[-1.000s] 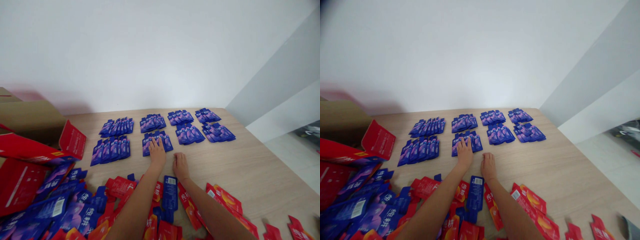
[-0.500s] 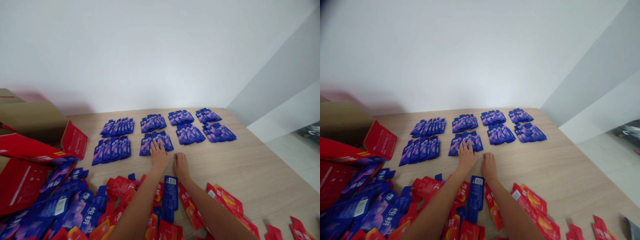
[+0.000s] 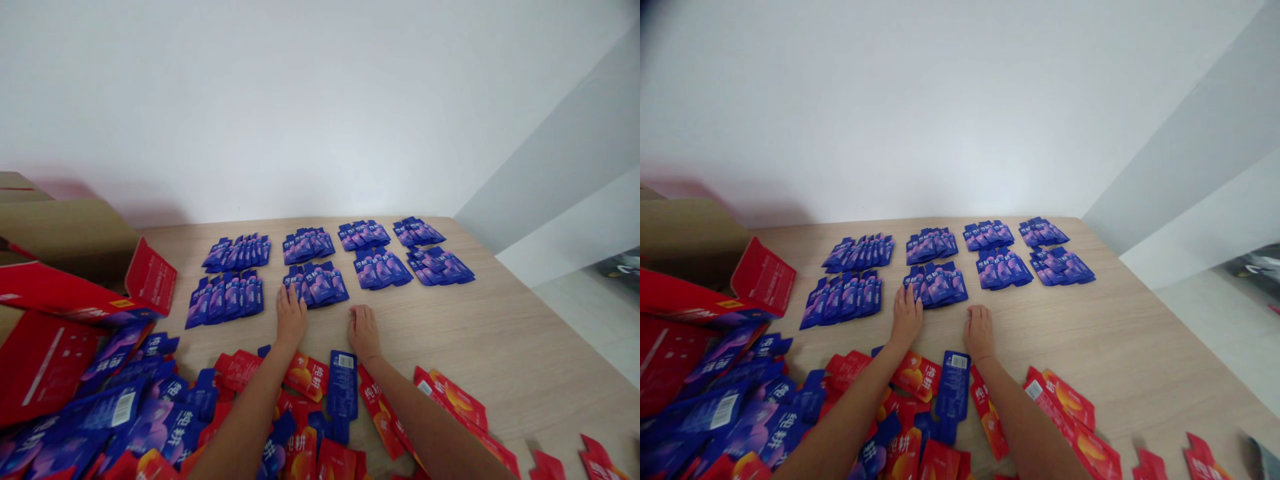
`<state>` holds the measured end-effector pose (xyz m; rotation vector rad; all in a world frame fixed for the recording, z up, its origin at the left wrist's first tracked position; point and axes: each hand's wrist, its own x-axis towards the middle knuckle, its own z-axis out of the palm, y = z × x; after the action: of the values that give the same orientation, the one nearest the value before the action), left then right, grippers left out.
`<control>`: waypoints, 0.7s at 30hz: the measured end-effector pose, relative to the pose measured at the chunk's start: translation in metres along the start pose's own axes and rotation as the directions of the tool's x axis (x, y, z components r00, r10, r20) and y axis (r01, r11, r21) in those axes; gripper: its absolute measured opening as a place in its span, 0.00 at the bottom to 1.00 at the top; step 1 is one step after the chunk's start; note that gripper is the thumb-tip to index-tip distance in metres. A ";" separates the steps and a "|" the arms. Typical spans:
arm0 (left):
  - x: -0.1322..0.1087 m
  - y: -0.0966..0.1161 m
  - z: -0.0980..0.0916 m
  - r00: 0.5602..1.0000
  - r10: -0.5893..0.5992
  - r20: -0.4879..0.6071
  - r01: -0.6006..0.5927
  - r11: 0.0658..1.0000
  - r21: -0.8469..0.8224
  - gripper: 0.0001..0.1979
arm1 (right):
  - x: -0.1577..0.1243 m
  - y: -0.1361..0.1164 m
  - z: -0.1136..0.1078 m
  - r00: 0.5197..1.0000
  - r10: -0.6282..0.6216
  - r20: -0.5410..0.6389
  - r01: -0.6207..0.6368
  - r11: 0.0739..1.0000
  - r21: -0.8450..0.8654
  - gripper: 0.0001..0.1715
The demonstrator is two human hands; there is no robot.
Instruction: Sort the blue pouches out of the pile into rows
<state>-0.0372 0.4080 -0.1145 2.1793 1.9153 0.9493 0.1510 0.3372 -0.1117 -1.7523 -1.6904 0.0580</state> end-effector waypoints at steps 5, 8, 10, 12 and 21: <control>-0.008 0.007 0.003 1.000 0.018 0.005 -0.018 1.000 -0.013 0.25 | 0.000 0.001 0.000 1.000 0.000 -0.002 0.000 1.000 0.003 0.18; -0.009 0.006 0.003 1.000 0.014 0.003 -0.013 0.999 -0.031 0.24 | -0.001 0.000 0.000 1.000 0.000 -0.002 0.000 1.000 0.007 0.18; -0.009 0.005 0.003 1.000 0.012 -0.004 -0.012 0.999 -0.051 0.24 | -0.001 0.000 0.000 1.000 0.000 -0.004 0.000 1.000 0.010 0.17; -0.009 0.003 0.002 1.000 0.008 -0.010 -0.009 0.997 -0.077 0.24 | 0.000 0.000 -0.001 1.000 0.001 -0.006 -0.001 1.000 0.013 0.17; -0.011 -0.003 -0.006 0.999 -0.023 -0.048 0.013 0.980 -0.197 0.22 | -0.001 -0.002 -0.004 0.999 -0.047 -0.005 0.047 0.998 0.041 0.19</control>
<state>-0.0425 0.3967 -0.1156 2.0424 1.7722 1.1469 0.1509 0.3346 -0.1084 -1.6807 -1.7142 0.0676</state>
